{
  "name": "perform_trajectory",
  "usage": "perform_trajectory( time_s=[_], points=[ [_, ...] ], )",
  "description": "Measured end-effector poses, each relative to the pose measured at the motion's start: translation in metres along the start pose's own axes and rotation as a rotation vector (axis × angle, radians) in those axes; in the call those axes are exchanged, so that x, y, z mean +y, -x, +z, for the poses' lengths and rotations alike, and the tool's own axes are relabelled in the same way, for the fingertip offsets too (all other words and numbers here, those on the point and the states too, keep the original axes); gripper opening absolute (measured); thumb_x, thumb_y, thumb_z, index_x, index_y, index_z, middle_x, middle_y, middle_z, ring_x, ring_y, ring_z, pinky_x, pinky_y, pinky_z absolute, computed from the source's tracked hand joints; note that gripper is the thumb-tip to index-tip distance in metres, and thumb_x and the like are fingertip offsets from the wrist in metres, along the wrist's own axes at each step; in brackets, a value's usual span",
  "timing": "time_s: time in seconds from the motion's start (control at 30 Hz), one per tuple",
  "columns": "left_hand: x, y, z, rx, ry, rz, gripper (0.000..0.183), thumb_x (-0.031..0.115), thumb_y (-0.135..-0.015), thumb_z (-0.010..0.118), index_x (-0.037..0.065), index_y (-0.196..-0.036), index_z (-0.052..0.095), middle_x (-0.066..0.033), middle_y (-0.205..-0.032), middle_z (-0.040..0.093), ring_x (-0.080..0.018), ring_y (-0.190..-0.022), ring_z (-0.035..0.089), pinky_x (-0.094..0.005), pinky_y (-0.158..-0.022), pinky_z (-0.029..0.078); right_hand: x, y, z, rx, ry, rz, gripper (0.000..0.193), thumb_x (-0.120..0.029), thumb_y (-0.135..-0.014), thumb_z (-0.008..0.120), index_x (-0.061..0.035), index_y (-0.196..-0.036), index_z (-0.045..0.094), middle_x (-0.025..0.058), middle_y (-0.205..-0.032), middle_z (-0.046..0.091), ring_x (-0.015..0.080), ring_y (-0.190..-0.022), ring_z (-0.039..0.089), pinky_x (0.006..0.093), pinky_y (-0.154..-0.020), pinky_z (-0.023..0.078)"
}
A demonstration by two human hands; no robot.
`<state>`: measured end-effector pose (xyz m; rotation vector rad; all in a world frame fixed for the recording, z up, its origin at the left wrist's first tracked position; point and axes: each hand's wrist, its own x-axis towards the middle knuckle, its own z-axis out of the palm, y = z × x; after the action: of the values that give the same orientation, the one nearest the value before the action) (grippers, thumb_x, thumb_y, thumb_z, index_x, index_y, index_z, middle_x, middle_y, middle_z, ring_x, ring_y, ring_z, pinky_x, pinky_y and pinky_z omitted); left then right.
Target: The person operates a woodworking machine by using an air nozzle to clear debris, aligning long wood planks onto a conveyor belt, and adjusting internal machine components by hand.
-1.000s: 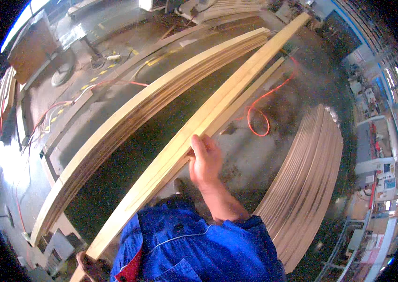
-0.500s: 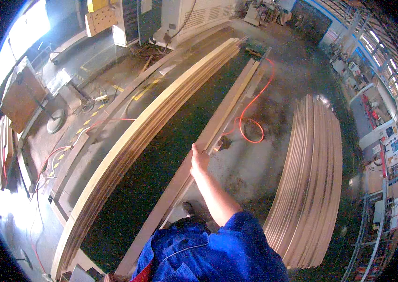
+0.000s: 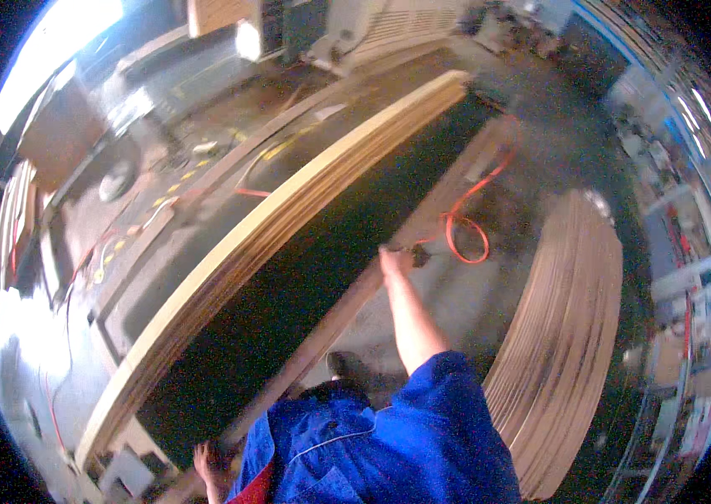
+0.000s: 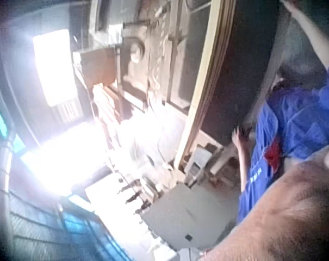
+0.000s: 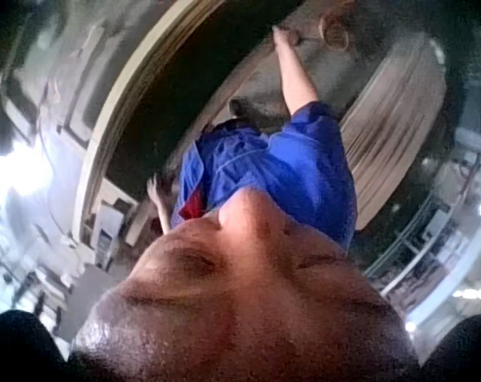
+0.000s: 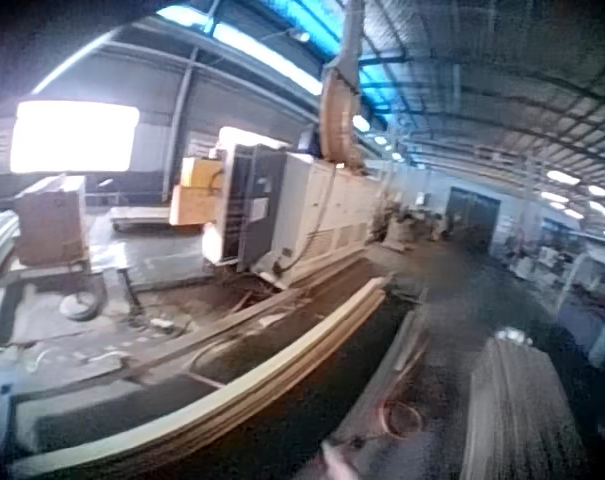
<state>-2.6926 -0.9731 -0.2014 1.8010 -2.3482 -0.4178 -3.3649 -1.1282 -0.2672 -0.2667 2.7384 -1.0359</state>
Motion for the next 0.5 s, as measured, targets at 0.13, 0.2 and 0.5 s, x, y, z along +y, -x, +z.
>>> perform_trajectory(
  time_s=[0.13, 0.2, 0.5],
  points=[
    [-0.007, -0.005, 0.038, -0.284, -0.014, -0.225, 0.050, 0.037, -0.071, 0.081, 0.011, -0.110, 0.064, -0.0141, -0.117, 0.062, -0.0369, -0.108, 0.056, -0.0481, -0.088, 0.049, 0.011, 0.007, 0.004, -0.136, 0.165, -0.252, 0.067, -0.034, -0.084, 0.069, 0.0105, -0.131, 0.050, 0.0285, -0.131, 0.057, 0.0387, -0.116, 0.059, 0.0460, -0.097, 0.048],
    [-0.002, -0.003, 0.045, -0.223, -0.067, -0.116, 0.053, 0.035, -0.072, 0.080, 0.012, -0.117, 0.063, -0.0114, -0.118, 0.062, -0.0346, -0.115, 0.053, -0.0469, -0.099, 0.044, 0.019, 0.020, 0.009, -0.149, 0.023, -0.232, 0.073, -0.030, -0.083, 0.074, 0.0111, -0.136, 0.044, 0.0236, -0.131, 0.059, 0.0324, -0.112, 0.060, 0.0427, -0.097, 0.048],
    [0.005, 0.016, 0.024, -0.057, 0.030, -0.300, 0.065, 0.032, -0.068, 0.083, 0.011, -0.125, 0.060, -0.0123, -0.124, 0.060, -0.0340, -0.122, 0.052, -0.0474, -0.110, 0.038, 0.035, 0.103, 0.009, 0.073, 0.374, -0.483, 0.071, -0.033, -0.083, 0.076, 0.0021, -0.138, 0.047, 0.0229, -0.146, 0.046, 0.0399, -0.129, 0.048, 0.0518, -0.105, 0.039]
  ],
)
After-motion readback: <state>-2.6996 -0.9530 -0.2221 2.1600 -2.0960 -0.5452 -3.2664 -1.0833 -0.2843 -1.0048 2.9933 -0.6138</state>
